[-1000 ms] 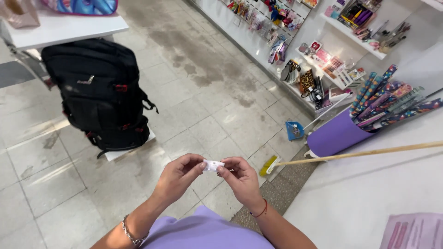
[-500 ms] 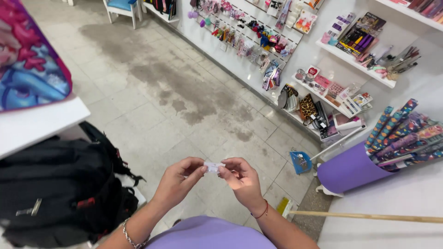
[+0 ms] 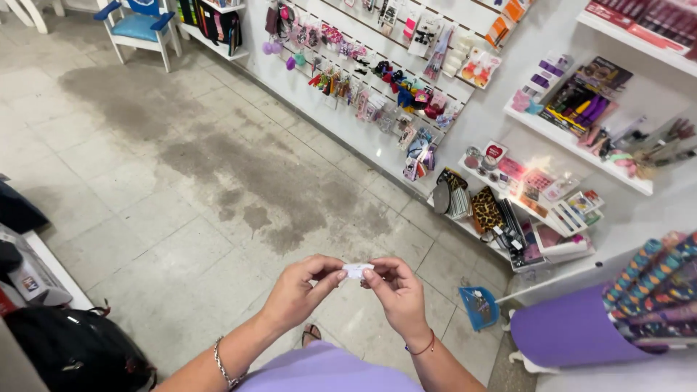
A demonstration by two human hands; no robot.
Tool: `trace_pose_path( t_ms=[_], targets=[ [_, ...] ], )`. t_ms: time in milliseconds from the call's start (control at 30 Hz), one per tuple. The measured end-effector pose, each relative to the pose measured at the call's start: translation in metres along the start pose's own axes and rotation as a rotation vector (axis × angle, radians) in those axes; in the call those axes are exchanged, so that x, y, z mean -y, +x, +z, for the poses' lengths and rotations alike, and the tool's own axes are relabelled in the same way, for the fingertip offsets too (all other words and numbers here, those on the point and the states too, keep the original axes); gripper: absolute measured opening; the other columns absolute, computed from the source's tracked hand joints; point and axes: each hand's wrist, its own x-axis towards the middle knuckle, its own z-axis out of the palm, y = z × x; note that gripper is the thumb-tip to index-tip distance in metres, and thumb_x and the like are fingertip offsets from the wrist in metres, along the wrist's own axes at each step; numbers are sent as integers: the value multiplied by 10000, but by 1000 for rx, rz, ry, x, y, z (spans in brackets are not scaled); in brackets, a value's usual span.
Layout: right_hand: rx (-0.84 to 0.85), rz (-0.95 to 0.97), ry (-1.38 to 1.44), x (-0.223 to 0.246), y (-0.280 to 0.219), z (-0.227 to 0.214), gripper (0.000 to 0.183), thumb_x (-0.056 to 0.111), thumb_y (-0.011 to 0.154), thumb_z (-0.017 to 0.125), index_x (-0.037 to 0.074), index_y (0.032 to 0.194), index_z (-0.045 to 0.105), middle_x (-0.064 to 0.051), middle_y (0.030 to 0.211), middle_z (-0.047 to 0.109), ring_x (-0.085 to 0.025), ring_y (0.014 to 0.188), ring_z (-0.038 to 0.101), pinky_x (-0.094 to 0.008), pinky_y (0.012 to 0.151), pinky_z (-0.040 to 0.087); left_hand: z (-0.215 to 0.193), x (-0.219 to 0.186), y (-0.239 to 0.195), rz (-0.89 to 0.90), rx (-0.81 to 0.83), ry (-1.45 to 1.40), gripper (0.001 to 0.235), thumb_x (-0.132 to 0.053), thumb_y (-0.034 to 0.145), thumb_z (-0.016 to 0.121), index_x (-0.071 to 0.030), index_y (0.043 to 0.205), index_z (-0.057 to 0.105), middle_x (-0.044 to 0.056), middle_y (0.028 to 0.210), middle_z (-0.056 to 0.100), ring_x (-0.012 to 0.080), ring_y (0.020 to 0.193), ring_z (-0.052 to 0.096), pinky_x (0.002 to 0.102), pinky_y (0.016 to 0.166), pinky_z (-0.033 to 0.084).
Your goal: Attaching price tags to jewelry and hair accessories and hanging them on a display wall
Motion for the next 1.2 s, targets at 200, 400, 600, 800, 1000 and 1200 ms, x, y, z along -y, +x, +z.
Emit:
trace_pose_path(
  t_ms=[200,400,600,800,1000,1200],
  targets=[
    [113,7,-41,-35,194,16,232,113,887,778,12,1078,694,-135,905,770,-192,749,753,-284,711,652,-41,49,162,-43,-133,45,155,-242,914,739,-125,1004,786,-15,921,790,91,729,707,239,707,584],
    [251,-2,-18,-87,352,74,226,111,890,782,16,1079,703,-132,932,767,-183,764,753,-280,713,661,-106,115,284,-212,-256,-57,153,-227,900,751,-110,985,801,-13,858,804,74,729,706,218,663,566],
    [255,-43,-12,-153,514,143,232,97,894,777,10,1095,701,-131,938,766,-174,791,767,-276,752,672,-194,218,425,-168,-240,2,172,-249,899,757,-143,1028,796,-21,889,760,73,735,678,223,690,554],
    [216,-200,-95,-159,671,193,257,92,918,748,-11,1140,673,-147,1009,770,-204,876,774,-269,779,686,-282,242,593,-51,-97,91,172,-213,902,754,-145,1056,788,-18,875,774,67,649,620,215,569,523],
    [17,-110,-138,-186,797,198,252,172,917,749,10,1106,709,-111,990,775,-180,798,761,-283,734,670,-294,310,741,-14,-6,-48,156,-210,912,756,-123,1039,778,-25,886,789,58,713,669,215,670,555],
    [-59,-194,-147,-249,934,169,209,92,927,735,15,1120,711,-109,987,767,-189,815,752,-291,753,676,-290,365,893,-62,105,-41,118,-219,936,737,-131,1012,758,-57,833,729,58,682,612,233,640,514]
  ],
)
